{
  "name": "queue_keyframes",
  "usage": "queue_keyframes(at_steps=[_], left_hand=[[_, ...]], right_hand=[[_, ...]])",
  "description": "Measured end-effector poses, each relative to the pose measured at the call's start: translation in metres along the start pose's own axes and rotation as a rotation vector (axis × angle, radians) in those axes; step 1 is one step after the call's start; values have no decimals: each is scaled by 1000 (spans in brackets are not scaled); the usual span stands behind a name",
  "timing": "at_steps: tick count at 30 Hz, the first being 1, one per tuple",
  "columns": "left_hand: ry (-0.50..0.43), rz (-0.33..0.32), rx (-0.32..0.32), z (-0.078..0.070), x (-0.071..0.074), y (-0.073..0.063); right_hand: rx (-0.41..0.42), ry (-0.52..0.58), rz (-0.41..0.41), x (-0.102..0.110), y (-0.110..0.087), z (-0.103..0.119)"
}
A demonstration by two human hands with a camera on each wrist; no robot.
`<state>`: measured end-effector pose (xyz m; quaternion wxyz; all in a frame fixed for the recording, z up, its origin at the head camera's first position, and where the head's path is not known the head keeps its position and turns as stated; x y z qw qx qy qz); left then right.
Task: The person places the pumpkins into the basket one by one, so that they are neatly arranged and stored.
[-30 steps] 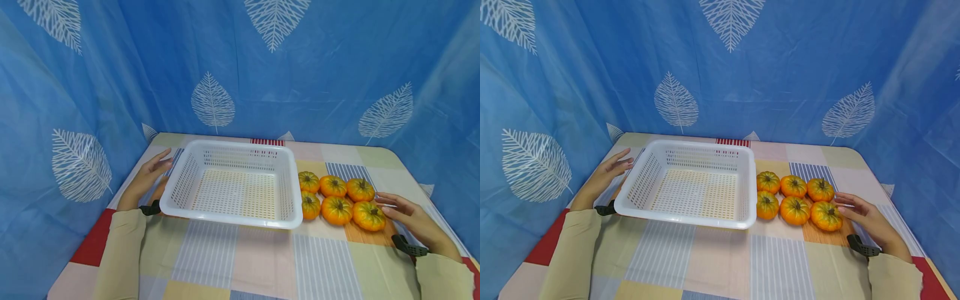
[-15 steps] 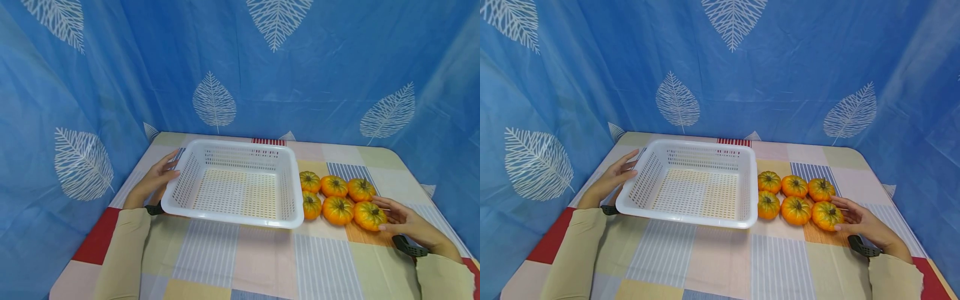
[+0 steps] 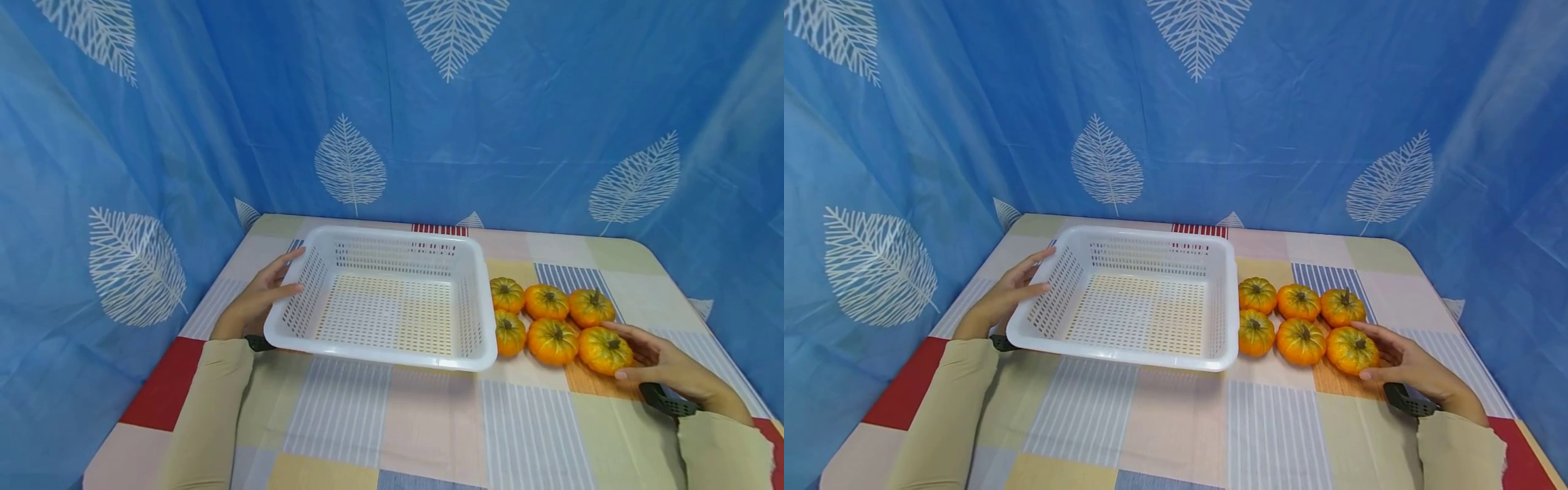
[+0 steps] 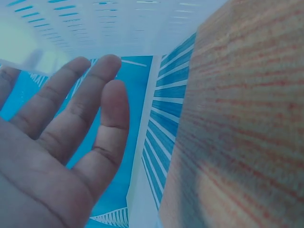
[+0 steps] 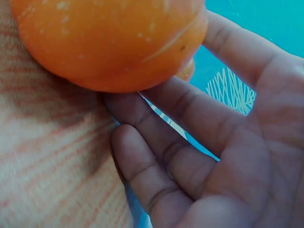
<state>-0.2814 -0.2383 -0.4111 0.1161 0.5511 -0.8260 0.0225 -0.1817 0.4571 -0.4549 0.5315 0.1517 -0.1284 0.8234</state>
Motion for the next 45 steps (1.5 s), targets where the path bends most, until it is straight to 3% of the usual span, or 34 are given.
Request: queue_keyframes(at_steps=[10, 16, 21, 28, 37, 45], left_hand=[[-112, 20, 0, 6, -8, 1], [-167, 16, 34, 8, -12, 2], [-178, 16, 52, 10, -14, 2], [-198, 0, 68, 12, -16, 1], [-184, -29, 62, 11, -17, 0], [-228, -15, 31, 10, -18, -1]], right_hand=[[-41, 8, -25, 1, -1, -3], [-9, 28, -47, 2, -2, -1], [24, 49, -65, 2, -2, 2], [-15, 33, -124, 5, -4, 9], [100, -89, -227, 5, 0, 40], [198, -109, -216, -3, 10, 65]])
Point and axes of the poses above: each hand's wrist, its own y-axis towards the middle knuckle, its own x-axis out of the back of the hand, z = x × y, the point moved 5 cm from there along y, towards the middle knuckle, and after that the axes turned 5 degrees about y, right-handed, at the moved point
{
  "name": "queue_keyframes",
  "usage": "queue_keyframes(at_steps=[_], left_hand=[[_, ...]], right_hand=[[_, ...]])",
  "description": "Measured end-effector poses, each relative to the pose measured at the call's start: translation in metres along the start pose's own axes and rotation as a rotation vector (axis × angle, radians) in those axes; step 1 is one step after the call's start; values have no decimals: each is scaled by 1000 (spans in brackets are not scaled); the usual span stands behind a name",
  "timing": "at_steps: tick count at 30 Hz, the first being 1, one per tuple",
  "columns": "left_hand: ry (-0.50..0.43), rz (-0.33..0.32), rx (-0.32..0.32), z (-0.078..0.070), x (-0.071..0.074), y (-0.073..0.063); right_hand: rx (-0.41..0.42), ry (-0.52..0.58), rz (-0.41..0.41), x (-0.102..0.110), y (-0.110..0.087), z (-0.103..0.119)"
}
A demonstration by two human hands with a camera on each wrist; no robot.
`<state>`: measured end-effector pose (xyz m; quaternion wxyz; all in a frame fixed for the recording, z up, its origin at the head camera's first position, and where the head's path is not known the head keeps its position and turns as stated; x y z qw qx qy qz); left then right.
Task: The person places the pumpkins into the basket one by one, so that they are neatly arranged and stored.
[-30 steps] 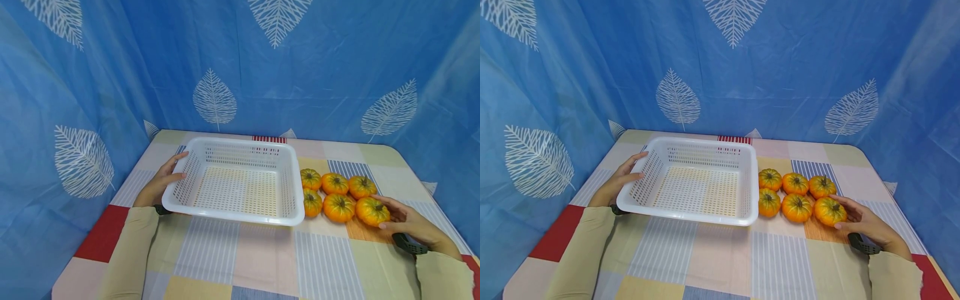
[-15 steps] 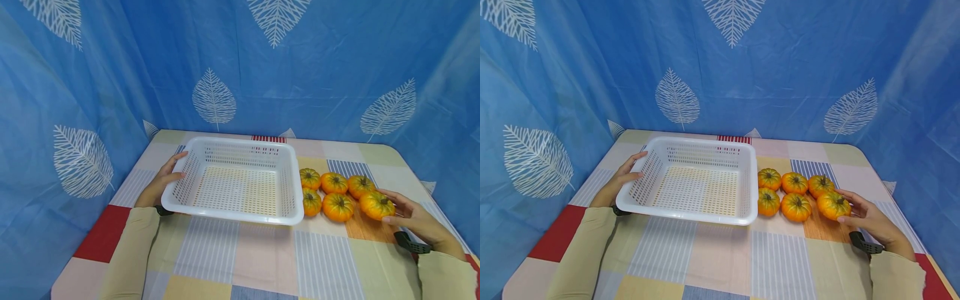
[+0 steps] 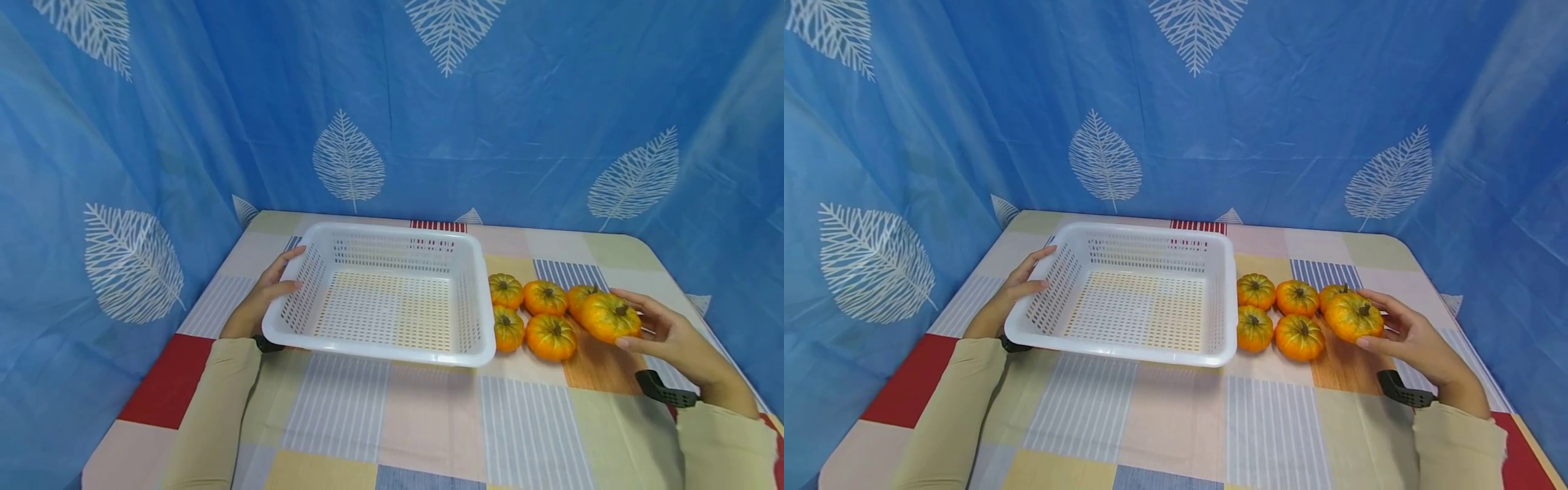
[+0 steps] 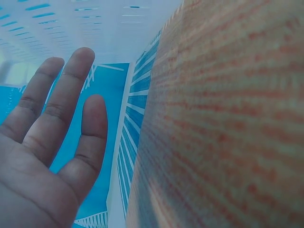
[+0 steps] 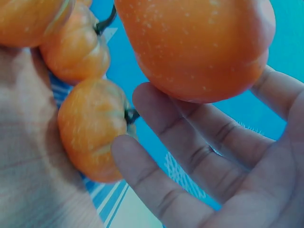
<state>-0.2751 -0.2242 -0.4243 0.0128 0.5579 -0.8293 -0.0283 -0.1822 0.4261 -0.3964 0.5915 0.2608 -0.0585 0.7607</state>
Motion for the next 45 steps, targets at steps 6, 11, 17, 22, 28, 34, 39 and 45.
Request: queue_keyframes(at_steps=[6, 11, 17, 22, 28, 34, 39, 45], left_hand=[[-18, 6, -7, 0, 0, -1], [-8, 5, -1, 0, 0, 0], [15, -7, 6, 1, 0, 1], [12, -10, 7, 0, -1, 1], [26, -18, 21, 2, 0, 1], [12, -13, 19, 2, 0, 1], [-7, -5, 7, 2, 0, 2], [-33, 2, 6, 2, 0, 2]], right_hand=[[37, 51, 21, -6, 10, 13], [69, 107, 39, -9, 18, 20], [70, 47, 53, -14, 27, 28], [56, 3, 58, -19, 34, 33], [62, 10, 78, -26, 44, 40], [78, 26, 105, -35, 55, 48], [73, 44, 125, -42, 64, 54], [80, 45, 143, -50, 73, 62]])
Point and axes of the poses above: each hand's wrist, its own y-axis towards the middle knuckle, its own x-axis out of the back of the hand, z = x × y, the point moved 5 cm from there along y, towards the middle knuckle, and after that the axes turned 5 degrees about y, right-handed, at the moved point
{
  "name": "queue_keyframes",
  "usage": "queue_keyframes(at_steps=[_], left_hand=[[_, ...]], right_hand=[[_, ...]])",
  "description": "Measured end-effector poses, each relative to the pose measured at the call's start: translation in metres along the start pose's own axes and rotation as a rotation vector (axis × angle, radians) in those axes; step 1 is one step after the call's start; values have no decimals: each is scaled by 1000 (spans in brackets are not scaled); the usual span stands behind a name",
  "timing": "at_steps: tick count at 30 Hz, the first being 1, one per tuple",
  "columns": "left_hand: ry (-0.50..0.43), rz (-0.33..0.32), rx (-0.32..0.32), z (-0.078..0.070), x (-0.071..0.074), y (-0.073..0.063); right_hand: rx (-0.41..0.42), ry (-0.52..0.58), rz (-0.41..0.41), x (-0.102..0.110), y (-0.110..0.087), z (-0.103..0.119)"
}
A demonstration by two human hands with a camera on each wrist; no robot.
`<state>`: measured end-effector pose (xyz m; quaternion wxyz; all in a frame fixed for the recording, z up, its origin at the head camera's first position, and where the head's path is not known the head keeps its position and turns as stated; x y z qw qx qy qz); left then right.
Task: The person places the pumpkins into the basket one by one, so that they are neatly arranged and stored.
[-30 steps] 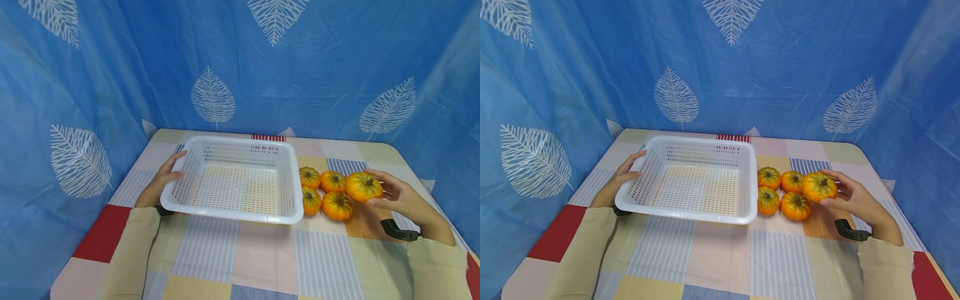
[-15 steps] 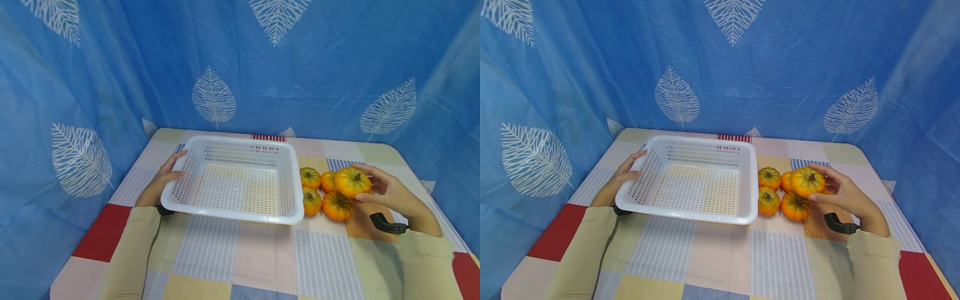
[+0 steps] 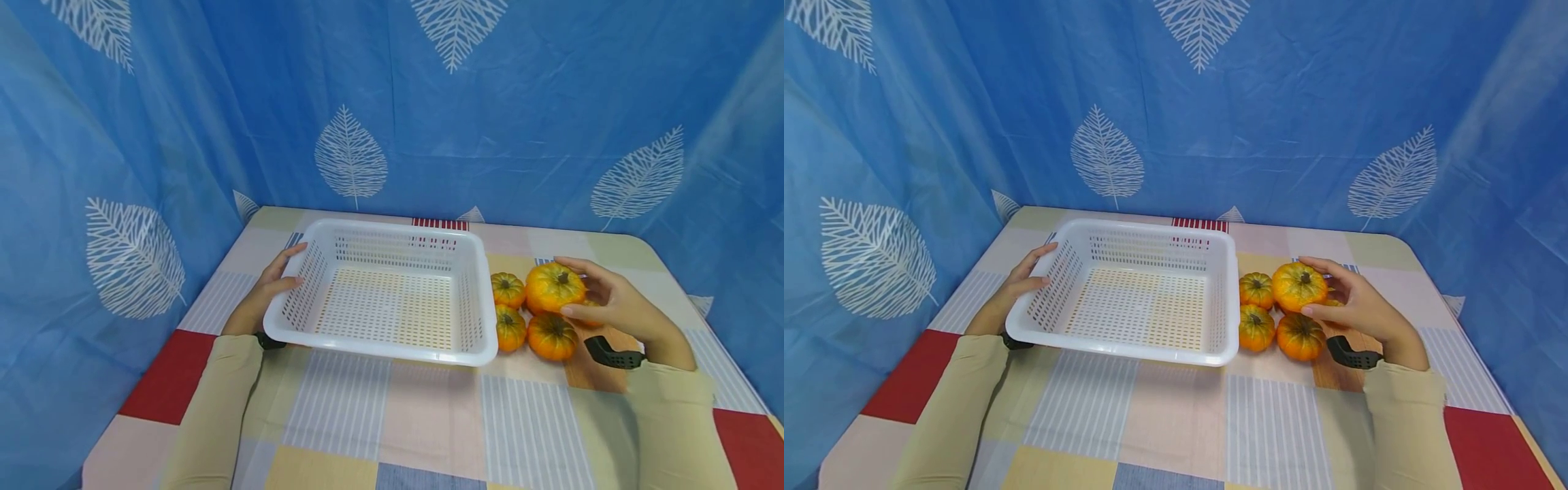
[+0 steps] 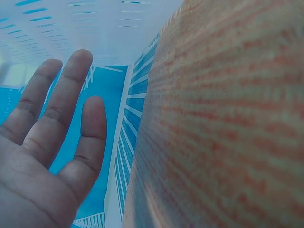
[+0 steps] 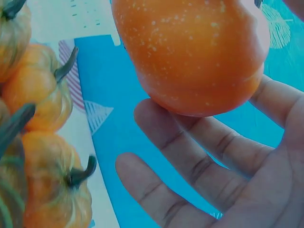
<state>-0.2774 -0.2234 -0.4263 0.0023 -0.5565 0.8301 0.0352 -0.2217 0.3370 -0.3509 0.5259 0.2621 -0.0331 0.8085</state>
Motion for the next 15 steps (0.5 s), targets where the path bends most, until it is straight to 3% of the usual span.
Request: queue_keyframes(at_steps=[15], left_hand=[[24, -13, -4, 0, -1, 0]], right_hand=[[8, 27, 36, -17, 28, 13]])
Point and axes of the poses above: each hand's wrist, its own y-axis towards the middle knuckle, its own x-axis out of the back of the hand, z = x × y, the point moved 5 cm from there along y, towards the middle knuckle, and after that the axes turned 5 degrees about y, right-handed, at the moved point
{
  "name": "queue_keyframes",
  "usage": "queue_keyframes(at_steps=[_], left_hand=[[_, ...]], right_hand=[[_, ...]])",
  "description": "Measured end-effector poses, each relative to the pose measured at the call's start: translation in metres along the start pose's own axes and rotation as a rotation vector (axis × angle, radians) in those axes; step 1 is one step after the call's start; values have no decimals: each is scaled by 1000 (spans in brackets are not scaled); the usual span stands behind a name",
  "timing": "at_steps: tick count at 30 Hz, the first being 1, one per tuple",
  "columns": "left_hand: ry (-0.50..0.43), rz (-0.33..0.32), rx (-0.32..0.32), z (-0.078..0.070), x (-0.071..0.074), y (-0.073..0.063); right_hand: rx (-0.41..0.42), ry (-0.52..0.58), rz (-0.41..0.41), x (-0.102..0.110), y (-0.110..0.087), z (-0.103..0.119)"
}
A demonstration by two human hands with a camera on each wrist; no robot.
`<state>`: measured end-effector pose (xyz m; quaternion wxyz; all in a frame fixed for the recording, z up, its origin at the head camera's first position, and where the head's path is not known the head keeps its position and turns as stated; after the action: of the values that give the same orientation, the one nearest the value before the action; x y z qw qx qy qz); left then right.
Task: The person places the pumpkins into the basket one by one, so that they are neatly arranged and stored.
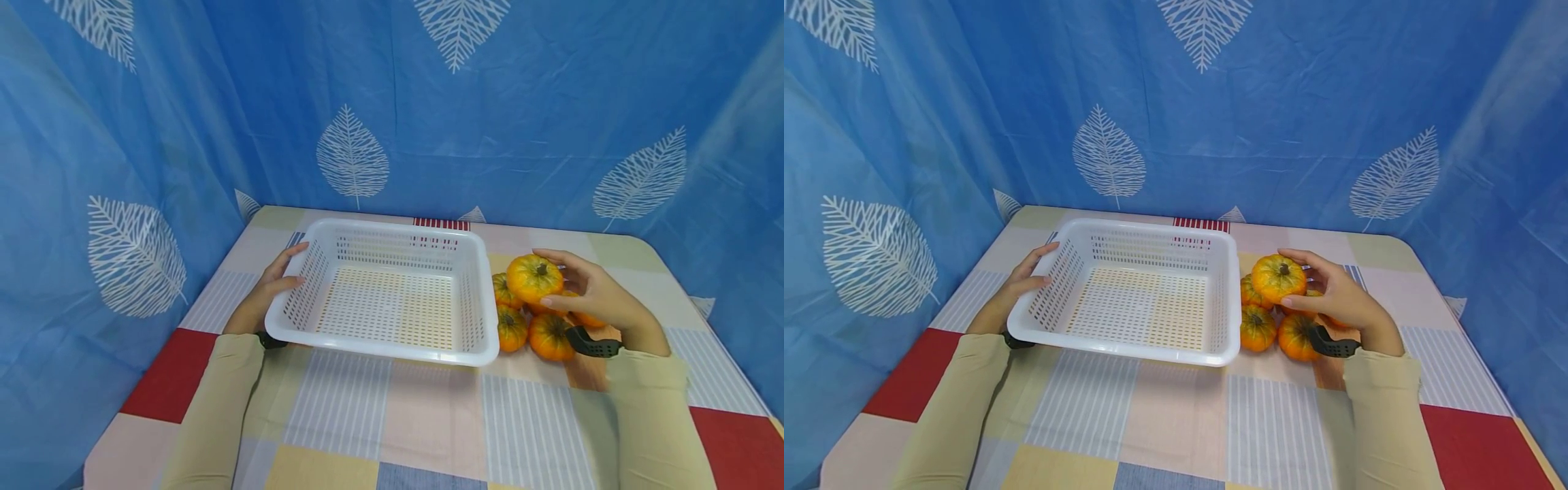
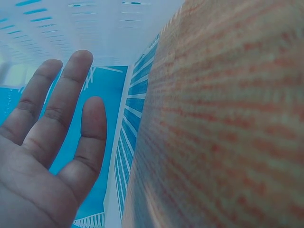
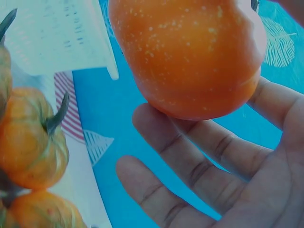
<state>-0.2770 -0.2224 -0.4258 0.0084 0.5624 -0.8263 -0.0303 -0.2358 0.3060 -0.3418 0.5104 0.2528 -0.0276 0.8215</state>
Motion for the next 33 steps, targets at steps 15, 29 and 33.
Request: queue_keyframes(at_steps=[15, 29, 33], left_hand=[[-14, -16, 12, 2, 1, 2], [26, -33, 33, 2, 1, 0], [29, -32, 35, 1, 0, 0]], right_hand=[[-69, -2, 35, -17, 37, 11], [-119, 29, 129, -26, 74, 20], [-149, 54, 155, -31, 84, 21]])
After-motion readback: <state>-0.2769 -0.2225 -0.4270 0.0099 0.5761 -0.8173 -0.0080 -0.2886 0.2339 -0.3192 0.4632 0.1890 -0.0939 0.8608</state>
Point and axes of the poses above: each hand's wrist, its own y-axis towards the middle knuckle, its own x-axis out of the back of the hand, z = x × y, the point moved 5 cm from there along y, towards the middle knuckle, and after that the axes turned 5 degrees about y, right-handed, at the moved point
